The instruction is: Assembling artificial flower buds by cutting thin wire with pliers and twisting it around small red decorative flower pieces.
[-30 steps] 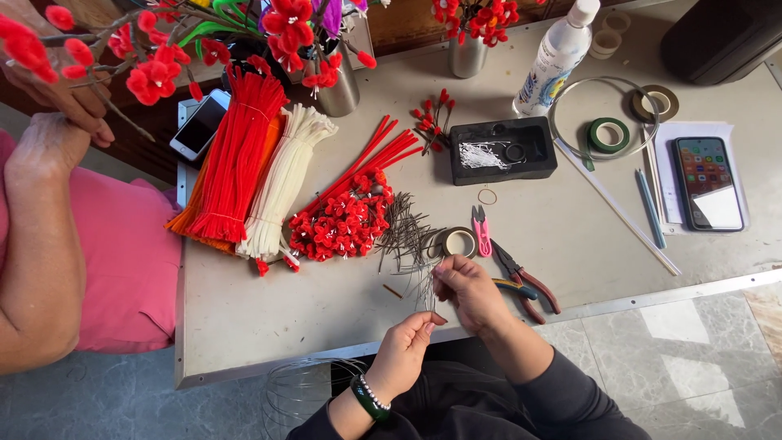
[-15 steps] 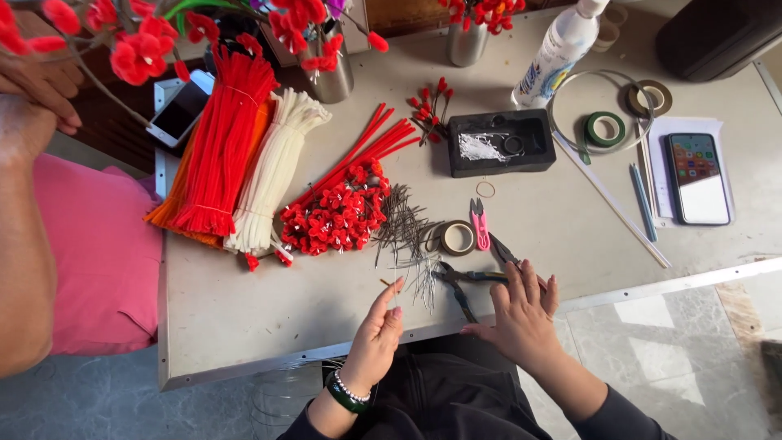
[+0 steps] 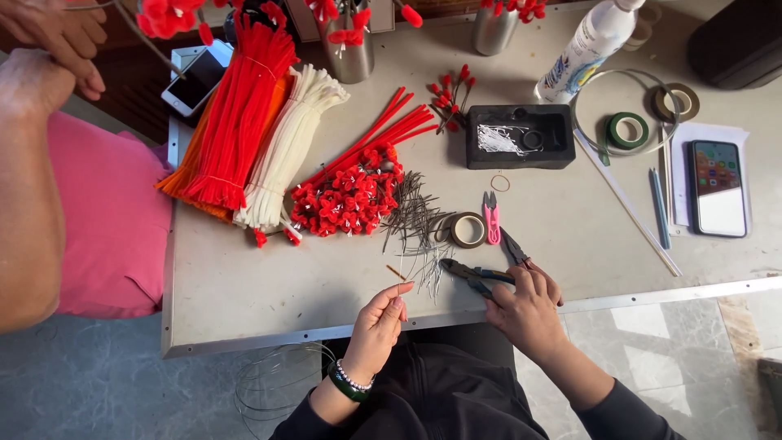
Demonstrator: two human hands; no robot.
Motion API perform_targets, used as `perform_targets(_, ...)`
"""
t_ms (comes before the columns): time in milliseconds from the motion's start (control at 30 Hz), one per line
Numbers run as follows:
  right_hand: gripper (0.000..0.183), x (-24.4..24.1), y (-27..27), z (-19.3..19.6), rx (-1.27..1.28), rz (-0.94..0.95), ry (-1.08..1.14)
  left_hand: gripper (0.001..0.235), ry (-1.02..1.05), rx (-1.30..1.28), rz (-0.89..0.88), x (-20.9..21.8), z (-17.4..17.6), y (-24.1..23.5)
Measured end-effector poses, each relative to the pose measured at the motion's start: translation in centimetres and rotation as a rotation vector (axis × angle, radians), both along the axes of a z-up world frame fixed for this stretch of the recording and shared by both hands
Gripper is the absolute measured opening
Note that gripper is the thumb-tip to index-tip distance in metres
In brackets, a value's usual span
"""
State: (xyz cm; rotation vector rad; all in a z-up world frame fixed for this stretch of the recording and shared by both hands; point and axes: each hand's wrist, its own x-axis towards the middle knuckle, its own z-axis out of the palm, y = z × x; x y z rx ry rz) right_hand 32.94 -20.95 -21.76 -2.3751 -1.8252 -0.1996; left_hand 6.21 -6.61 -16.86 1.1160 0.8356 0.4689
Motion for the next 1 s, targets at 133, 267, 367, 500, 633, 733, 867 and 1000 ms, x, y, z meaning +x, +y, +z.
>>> perform_targets(133, 0.024, 0.7, 0.1, 1.9, 0.175, 0.029, 0.110, 0.039, -0.028, -0.031, -0.019, 0.7, 0.0, -0.2)
perform_targets(267, 0.020, 1.4, 0.0, 4.2, 0.172, 0.106, 0.663, 0.039, -0.006, 0.003, -0.051, 1.5, 0.0, -0.2)
perform_targets(367, 0.051, 0.5, -1.4, 3.2, -0.037, -0.058, 1.390, 0.038, 0.087, 0.258, -0.115, 2.1, 0.5, 0.1)
perform_targets(500, 0.042, -1.2, -1.7, 4.0, -0.252, -0.102, 1.539, 0.038, 0.150, 0.263, -0.167, 2.7, 0.9, 0.3)
perform_targets(633, 0.044, -1.7, -1.2, 4.4, -0.300, -0.084, 1.468, 0.038, 0.193, 0.427, -0.195, 3.3, 0.6, 0.2)
perform_targets(733, 0.047, -2.2, 0.0, 5.9, -0.367, -0.187, 1.370, 0.038, 0.233, 0.457, -0.227, 3.5, 0.8, 0.3)
perform_targets(867, 0.042, -2.3, 0.1, 5.9, -0.324, -0.136, 1.357, 0.037, 0.243, 0.508, -0.228, 3.4, 0.6, 0.3)
perform_targets(1000, 0.041, -2.1, 0.3, 6.0, -0.350, -0.129, 1.331, 0.038, 0.231, 0.476, -0.194, 3.3, 0.5, 0.5)
